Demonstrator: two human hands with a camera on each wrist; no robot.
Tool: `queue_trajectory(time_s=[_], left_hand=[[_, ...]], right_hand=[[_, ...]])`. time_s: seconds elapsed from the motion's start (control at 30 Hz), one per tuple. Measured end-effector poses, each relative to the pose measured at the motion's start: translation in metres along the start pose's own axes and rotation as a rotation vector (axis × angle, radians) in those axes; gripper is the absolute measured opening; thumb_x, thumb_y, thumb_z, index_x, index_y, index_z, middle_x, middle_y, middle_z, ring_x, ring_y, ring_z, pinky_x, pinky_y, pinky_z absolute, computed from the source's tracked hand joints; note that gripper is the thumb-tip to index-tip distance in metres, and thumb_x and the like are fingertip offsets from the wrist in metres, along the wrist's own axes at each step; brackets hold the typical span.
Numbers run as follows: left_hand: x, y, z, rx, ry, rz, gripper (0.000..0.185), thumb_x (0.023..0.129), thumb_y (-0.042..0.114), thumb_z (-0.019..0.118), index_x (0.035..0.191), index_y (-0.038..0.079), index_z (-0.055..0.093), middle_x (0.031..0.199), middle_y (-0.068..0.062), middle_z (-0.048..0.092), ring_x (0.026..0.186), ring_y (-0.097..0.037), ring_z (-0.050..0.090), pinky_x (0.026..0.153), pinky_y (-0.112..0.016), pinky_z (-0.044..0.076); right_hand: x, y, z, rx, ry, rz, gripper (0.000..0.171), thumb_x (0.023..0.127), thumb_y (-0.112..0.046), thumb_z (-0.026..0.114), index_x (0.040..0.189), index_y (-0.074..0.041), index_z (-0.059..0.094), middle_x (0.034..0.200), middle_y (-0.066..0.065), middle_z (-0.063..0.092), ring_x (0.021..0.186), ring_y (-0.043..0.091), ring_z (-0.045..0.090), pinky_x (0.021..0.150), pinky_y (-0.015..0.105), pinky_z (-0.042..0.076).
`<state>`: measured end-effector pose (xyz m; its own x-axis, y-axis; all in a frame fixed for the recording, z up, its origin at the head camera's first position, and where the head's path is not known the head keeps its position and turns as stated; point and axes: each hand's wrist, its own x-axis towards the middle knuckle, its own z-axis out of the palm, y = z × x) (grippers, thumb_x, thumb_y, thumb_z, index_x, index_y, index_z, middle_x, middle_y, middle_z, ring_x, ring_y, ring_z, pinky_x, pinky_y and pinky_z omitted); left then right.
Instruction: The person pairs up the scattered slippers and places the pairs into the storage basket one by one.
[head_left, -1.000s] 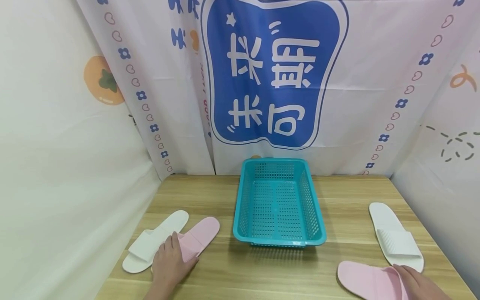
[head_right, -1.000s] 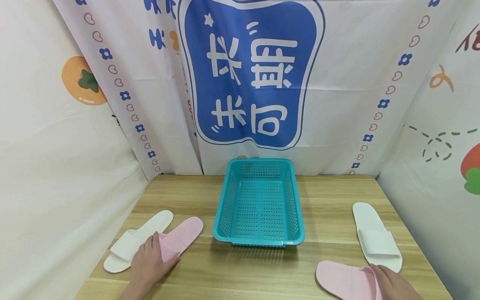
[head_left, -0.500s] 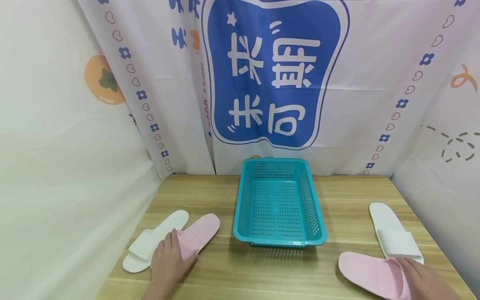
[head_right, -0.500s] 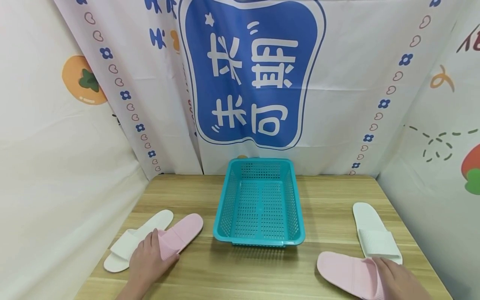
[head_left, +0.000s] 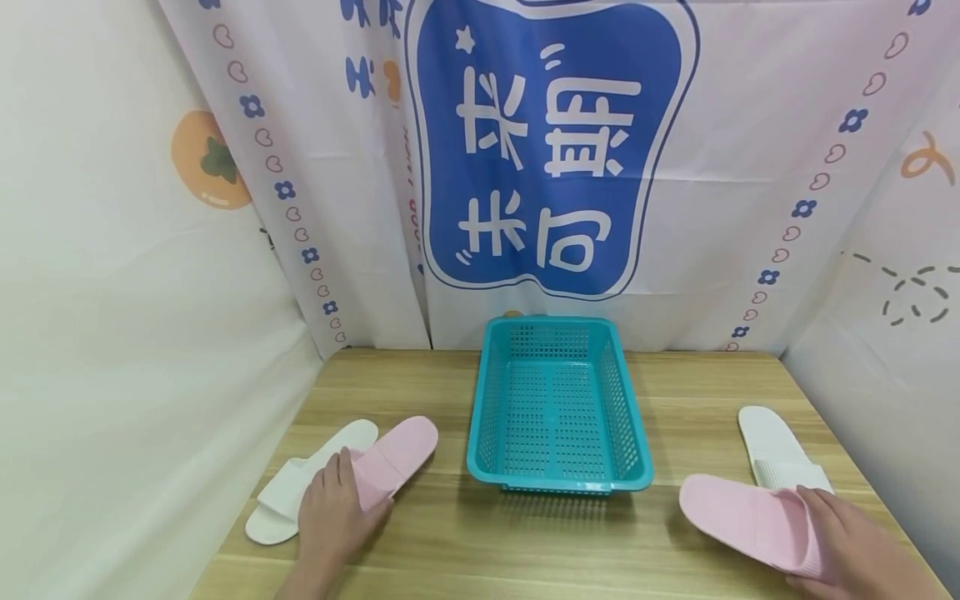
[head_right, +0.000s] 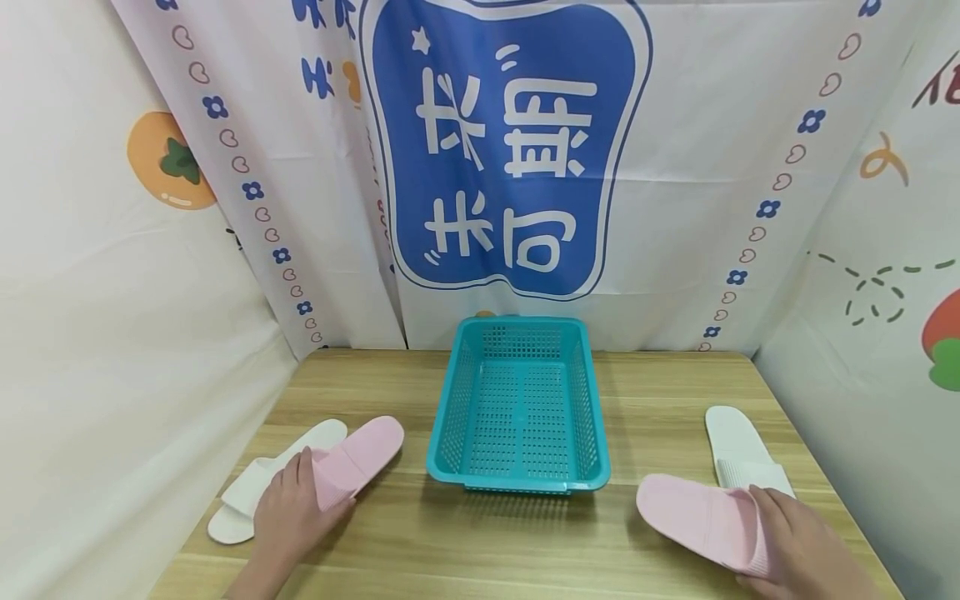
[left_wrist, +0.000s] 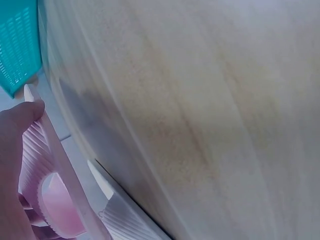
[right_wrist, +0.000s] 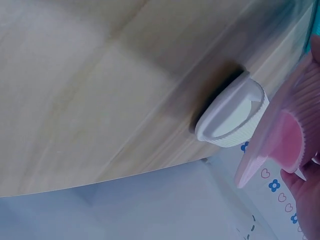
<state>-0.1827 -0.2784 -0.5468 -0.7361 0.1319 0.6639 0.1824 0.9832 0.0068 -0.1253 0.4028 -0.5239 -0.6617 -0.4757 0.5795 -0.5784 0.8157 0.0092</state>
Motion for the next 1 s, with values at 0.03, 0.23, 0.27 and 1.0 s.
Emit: queue_trajectory(time_s=[0.03,0.23,0.27,1.0], left_hand=[[0.001,-0.001,0.0,0.0,0.001,0.003,0.11,0.054,0.055,0.08,0.127,-0.02,0.046,0.111,-0.035,0.055,0.081,-0.048,0.057,0.062,-0.054,0.052],[0.006,-0.004,-0.001,0.007,0.014,0.02,0.109,0.054,0.056,0.081,0.126,-0.019,0.047,0.11,-0.036,0.056,0.08,-0.048,0.058,0.061,-0.054,0.053],[0.006,-0.004,-0.001,0.007,0.013,0.02,0.109,0.054,0.056,0.081,0.126,-0.019,0.047,0.11,-0.036,0.056,0.081,-0.048,0.058,0.062,-0.054,0.053],[0.03,-0.002,-0.016,-0.035,0.068,0.055,0.108,0.053,0.05,0.085,0.126,-0.02,0.046,0.113,-0.037,0.055,0.092,-0.05,0.058,0.077,-0.056,0.051]], right_hand=[[0.001,0.0,-0.001,0.002,0.003,0.001,0.111,0.061,-0.083,0.065,0.119,0.01,0.052,0.107,0.02,0.057,0.089,0.032,0.051,0.105,0.008,0.007],[0.008,0.0,-0.004,-0.007,-0.003,0.031,0.11,0.068,-0.086,0.054,0.122,0.009,0.052,0.108,0.023,0.057,0.089,0.036,0.055,0.103,0.008,0.004],[0.009,0.0,-0.004,-0.005,0.0,0.036,0.11,0.068,-0.086,0.053,0.122,0.01,0.052,0.108,0.024,0.057,0.088,0.036,0.055,0.103,0.007,0.004],[0.037,0.001,-0.012,-0.02,0.091,0.066,0.105,0.075,-0.084,0.047,0.122,0.01,0.054,0.104,0.022,0.057,0.089,0.035,0.055,0.092,0.027,0.031]])
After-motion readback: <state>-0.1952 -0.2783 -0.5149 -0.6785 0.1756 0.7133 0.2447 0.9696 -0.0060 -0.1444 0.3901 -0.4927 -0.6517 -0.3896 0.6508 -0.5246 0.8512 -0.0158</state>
